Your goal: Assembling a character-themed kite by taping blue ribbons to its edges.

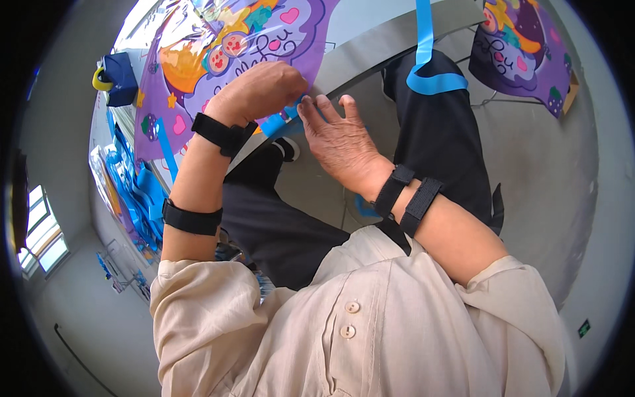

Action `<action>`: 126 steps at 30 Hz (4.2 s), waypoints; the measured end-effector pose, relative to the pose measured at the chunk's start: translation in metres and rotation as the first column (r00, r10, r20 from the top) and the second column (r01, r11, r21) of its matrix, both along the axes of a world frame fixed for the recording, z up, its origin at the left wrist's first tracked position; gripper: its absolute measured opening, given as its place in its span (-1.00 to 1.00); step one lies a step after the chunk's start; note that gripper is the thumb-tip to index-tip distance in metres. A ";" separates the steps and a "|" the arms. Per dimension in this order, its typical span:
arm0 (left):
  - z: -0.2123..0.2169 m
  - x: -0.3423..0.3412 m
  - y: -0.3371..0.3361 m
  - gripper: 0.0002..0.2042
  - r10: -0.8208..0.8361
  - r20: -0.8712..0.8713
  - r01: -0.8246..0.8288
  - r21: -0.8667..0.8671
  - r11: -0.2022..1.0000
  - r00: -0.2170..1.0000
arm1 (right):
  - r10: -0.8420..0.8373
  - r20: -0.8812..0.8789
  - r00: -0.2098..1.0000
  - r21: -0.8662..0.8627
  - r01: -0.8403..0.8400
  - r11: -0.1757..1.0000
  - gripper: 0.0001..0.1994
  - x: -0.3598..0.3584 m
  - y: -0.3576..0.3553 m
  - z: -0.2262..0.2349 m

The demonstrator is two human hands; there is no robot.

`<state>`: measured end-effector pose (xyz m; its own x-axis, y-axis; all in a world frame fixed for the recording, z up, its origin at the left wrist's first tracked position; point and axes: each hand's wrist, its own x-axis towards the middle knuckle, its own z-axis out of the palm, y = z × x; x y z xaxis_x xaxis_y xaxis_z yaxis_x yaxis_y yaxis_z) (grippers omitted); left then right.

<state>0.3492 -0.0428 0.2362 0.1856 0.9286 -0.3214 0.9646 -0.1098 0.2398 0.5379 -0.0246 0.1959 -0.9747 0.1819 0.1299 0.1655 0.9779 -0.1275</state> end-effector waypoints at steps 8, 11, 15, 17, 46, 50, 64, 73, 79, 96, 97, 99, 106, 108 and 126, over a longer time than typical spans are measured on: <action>-0.012 0.004 -0.005 -0.96 -0.058 -0.021 0.060 0.085 0.995 0.998 | 0.002 0.013 1.000 0.015 -0.002 1.000 -0.50 -0.001 -0.002 -0.001; -0.007 0.010 0.001 -0.97 -0.032 -0.063 0.033 0.021 0.999 0.997 | -0.006 0.013 1.000 0.006 0.006 1.000 -0.50 -0.001 -0.001 -0.002; -0.004 0.014 0.004 -0.89 0.116 -0.220 -0.102 0.072 0.992 0.969 | -0.003 0.011 1.000 0.004 0.003 1.000 -0.52 -0.002 0.000 0.003; -0.003 0.004 0.008 -0.81 0.139 -0.197 -0.132 0.048 0.990 0.970 | 0.001 0.015 1.000 -0.007 -0.001 1.000 -0.52 -0.003 0.001 0.003; -0.046 0.097 -0.095 -0.42 0.721 -0.146 -0.616 0.424 0.665 0.678 | 0.047 -0.116 0.992 -0.036 -0.052 0.998 -0.51 -0.019 0.012 0.008; -0.046 0.099 -0.090 -0.42 0.741 -0.131 -0.638 0.426 0.642 0.658 | 0.090 -0.047 0.995 0.122 -0.084 0.989 -0.50 -0.028 0.009 0.002; -0.022 -0.160 -0.246 -0.78 0.870 0.446 -0.869 0.494 -0.044 0.209 | -0.031 -0.191 0.981 -0.413 -0.052 0.909 -0.65 -0.111 0.178 0.010; 0.025 -0.303 -0.286 -0.61 0.877 0.478 -0.997 -0.073 -0.015 -0.048 | -0.348 -0.072 0.935 -0.158 0.333 0.929 -0.40 -0.217 0.419 -0.042; 0.027 -0.323 -0.259 -0.51 0.950 0.307 -0.978 -0.176 0.116 0.058 | -0.272 0.107 0.956 -0.444 0.290 0.847 -0.43 -0.239 0.481 -0.043; 0.046 -0.253 -0.234 -0.90 0.713 0.586 -0.846 0.532 0.020 0.385 | -0.282 -0.408 0.868 -0.548 0.013 0.836 -0.88 -0.186 0.362 0.038; 0.052 -0.247 -0.238 -0.90 0.697 0.624 -0.873 0.487 0.007 0.354 | -0.284 -0.430 0.857 -0.542 0.007 0.840 -0.88 -0.175 0.358 0.040; 0.062 -0.235 -0.244 -0.90 0.699 0.588 -0.847 0.529 0.051 0.408 | -0.292 -0.495 0.818 -0.613 -0.090 0.785 -0.90 -0.156 0.353 0.043; 0.091 -0.207 -0.270 -0.92 0.686 0.487 -0.608 0.790 -0.082 0.540 | -0.370 -0.756 0.539 -0.530 -0.174 0.830 -0.82 -0.110 0.325 0.065; 0.103 -0.196 -0.263 -0.90 0.727 0.368 -0.422 0.899 -0.118 0.580 | -0.398 -0.787 0.472 -0.532 -0.193 0.824 -0.80 -0.093 0.316 0.072; 0.225 -0.055 -0.316 -0.90 0.685 0.377 -0.582 0.809 0.084 0.623 | -0.184 -0.777 0.601 -0.494 -0.402 0.771 -0.89 0.042 0.264 0.174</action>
<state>0.2944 -0.3590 0.4610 -0.5927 0.4377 0.6761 0.7902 0.4783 0.3831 0.5799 0.2393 0.3702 -0.5696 0.3989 0.7186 -0.3815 0.6462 -0.6610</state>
